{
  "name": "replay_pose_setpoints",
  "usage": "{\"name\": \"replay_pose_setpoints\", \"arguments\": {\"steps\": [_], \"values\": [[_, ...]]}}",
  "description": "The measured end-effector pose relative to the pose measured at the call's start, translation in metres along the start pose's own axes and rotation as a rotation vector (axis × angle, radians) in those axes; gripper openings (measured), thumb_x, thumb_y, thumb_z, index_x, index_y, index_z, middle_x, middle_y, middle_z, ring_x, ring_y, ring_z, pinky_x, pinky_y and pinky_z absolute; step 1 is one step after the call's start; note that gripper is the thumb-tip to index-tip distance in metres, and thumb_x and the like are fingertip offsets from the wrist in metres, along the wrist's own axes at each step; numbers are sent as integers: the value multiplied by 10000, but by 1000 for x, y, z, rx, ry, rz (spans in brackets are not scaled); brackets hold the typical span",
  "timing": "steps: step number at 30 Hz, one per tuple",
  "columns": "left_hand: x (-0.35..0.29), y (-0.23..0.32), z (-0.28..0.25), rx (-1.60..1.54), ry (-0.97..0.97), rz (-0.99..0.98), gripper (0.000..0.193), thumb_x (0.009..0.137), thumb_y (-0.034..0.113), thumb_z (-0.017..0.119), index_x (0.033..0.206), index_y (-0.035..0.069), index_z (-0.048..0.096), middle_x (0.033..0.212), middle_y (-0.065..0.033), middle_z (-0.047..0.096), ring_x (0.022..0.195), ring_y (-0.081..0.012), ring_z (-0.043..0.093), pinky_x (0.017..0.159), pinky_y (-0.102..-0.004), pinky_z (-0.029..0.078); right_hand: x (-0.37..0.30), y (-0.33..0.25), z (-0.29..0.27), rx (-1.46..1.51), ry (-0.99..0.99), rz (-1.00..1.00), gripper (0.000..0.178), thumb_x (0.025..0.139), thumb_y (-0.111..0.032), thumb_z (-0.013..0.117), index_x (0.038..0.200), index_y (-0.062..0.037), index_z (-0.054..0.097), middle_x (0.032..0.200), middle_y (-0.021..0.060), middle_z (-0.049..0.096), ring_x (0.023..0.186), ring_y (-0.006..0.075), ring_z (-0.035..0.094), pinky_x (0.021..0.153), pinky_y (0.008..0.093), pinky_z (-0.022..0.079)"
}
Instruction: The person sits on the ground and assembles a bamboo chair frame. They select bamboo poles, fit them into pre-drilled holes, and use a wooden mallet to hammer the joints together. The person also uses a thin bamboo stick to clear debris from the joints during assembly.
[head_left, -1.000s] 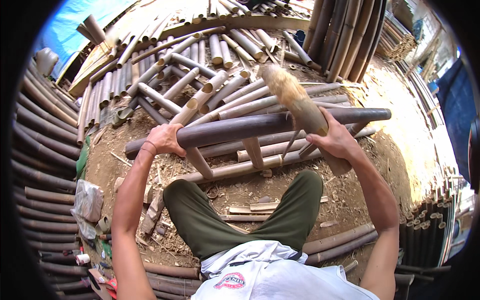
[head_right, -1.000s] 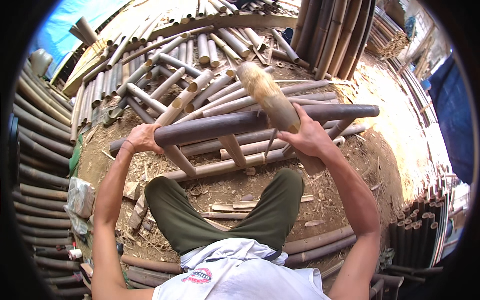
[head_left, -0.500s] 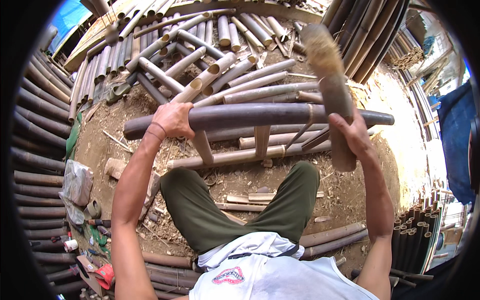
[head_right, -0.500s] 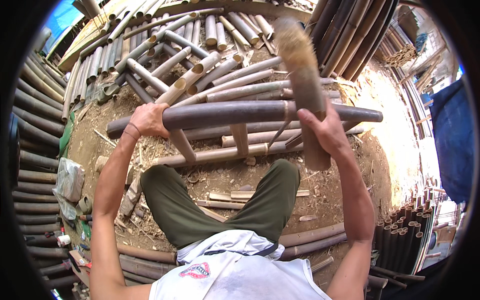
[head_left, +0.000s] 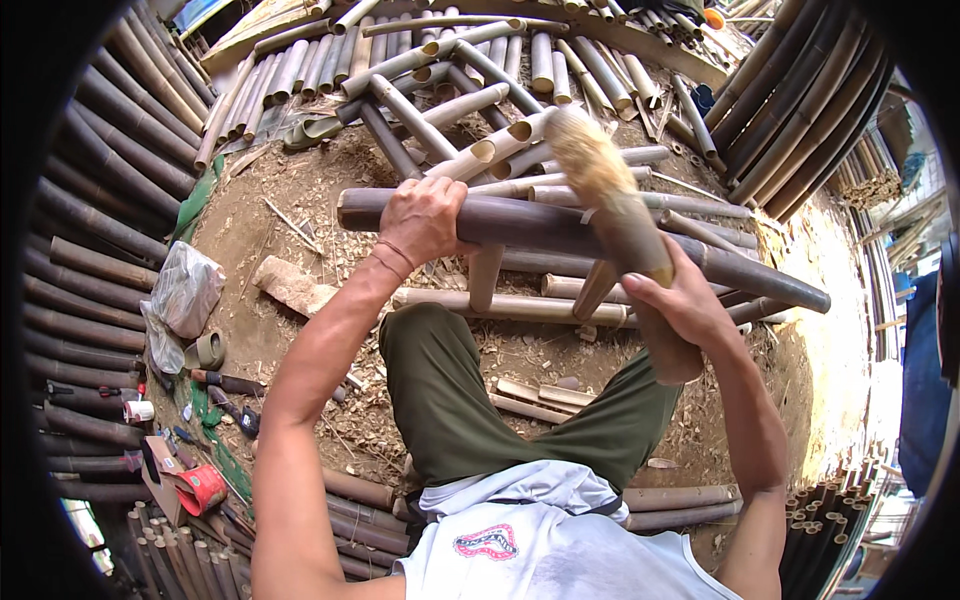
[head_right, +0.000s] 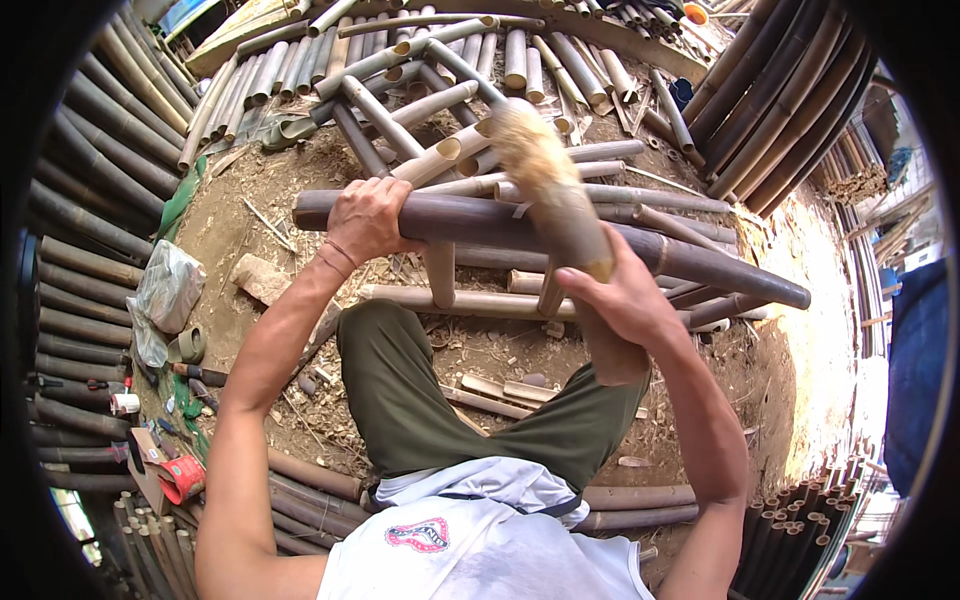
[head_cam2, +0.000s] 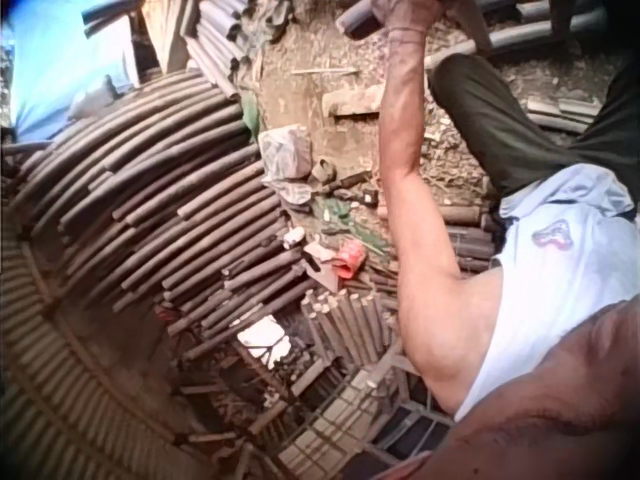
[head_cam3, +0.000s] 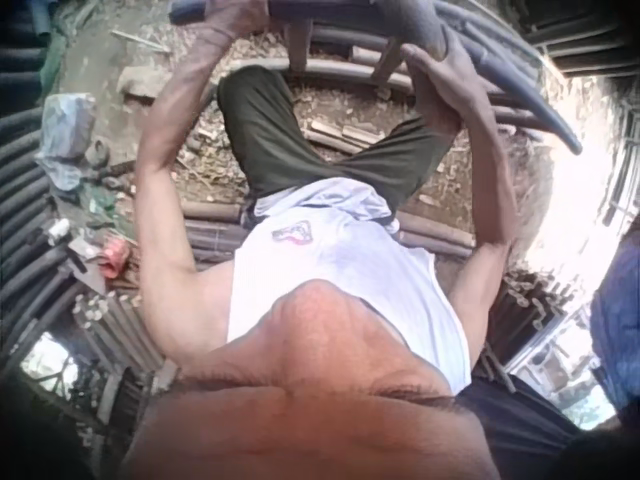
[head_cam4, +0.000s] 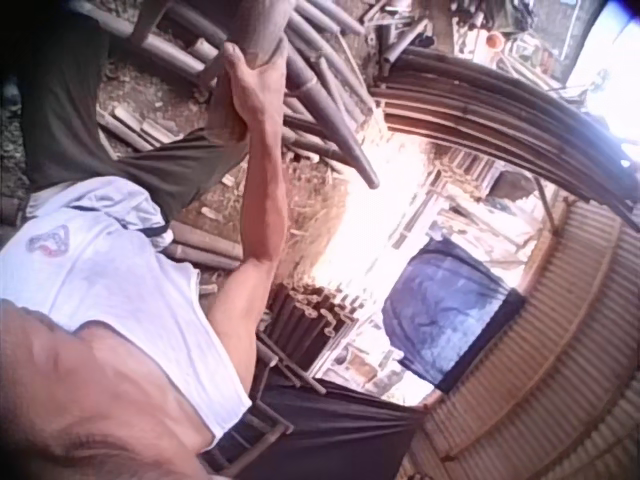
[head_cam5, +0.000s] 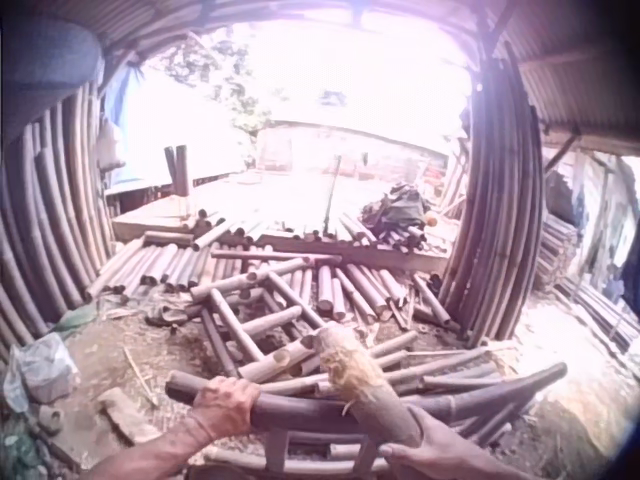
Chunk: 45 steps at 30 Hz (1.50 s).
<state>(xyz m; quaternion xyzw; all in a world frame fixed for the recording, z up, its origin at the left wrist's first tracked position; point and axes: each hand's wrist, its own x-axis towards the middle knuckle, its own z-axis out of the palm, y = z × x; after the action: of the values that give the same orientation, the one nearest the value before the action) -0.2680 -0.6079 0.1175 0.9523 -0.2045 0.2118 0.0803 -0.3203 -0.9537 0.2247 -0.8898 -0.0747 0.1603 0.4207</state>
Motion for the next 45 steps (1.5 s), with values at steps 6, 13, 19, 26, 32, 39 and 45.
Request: {"name": "replay_pose_setpoints", "arguments": {"steps": [6,13,19,26,32,39,45], "values": [[-2,5,2,-35,-33,-18,684,526,484,905,1001,77,627,948,-91,668,927,-258,663,855,-396,514,33,-53,58,-2,122,-340,986,809,-520,759,1506,4,299,1326,289,555,1246,367,564,1060,421,432],[-8,2,0,-55,-3,-12,610,540,473,887,928,84,623,896,-85,661,886,-254,668,804,-381,507,33,-43,59,57,49,-270,1020,795,-554,758,1523,-28,276,1281,289,589,1221,374,586,1070,422,426],[-8,6,-1,-69,25,-15,633,519,469,901,953,97,629,892,-81,657,859,-264,668,799,-398,507,29,-25,53,-20,-46,-136,997,798,-521,762,1526,-39,281,1294,284,591,1207,379,597,1056,412,440],[-3,8,0,-87,-4,0,666,526,445,908,1027,102,633,925,-90,668,894,-296,667,836,-424,512,12,1,44,-89,-112,25,1037,793,-592,735,1523,-9,285,1364,296,534,1296,388,521,1093,416,396],[26,34,-8,-47,-289,-31,824,525,447,911,1195,95,585,1064,-132,676,1003,-310,664,882,-441,514,-55,98,-28,309,227,-76,1073,800,-468,784,1534,45,193,1429,276,446,1329,353,469,1139,422,371],[117,142,24,-75,-575,65,719,602,435,854,1164,60,610,970,-204,707,934,-361,689,879,-435,542,-80,160,-148,-124,654,47,1011,765,-402,803,1517,-24,242,1368,281,525,1189,359,600,1054,415,475],[128,154,25,-67,-603,55,533,608,370,780,999,30,655,978,-228,706,929,-377,694,868,-448,553,-49,120,-111,-208,397,68,1028,709,-419,839,1493,-38,295,1243,299,606,1183,374,611,1045,415,469]]}}
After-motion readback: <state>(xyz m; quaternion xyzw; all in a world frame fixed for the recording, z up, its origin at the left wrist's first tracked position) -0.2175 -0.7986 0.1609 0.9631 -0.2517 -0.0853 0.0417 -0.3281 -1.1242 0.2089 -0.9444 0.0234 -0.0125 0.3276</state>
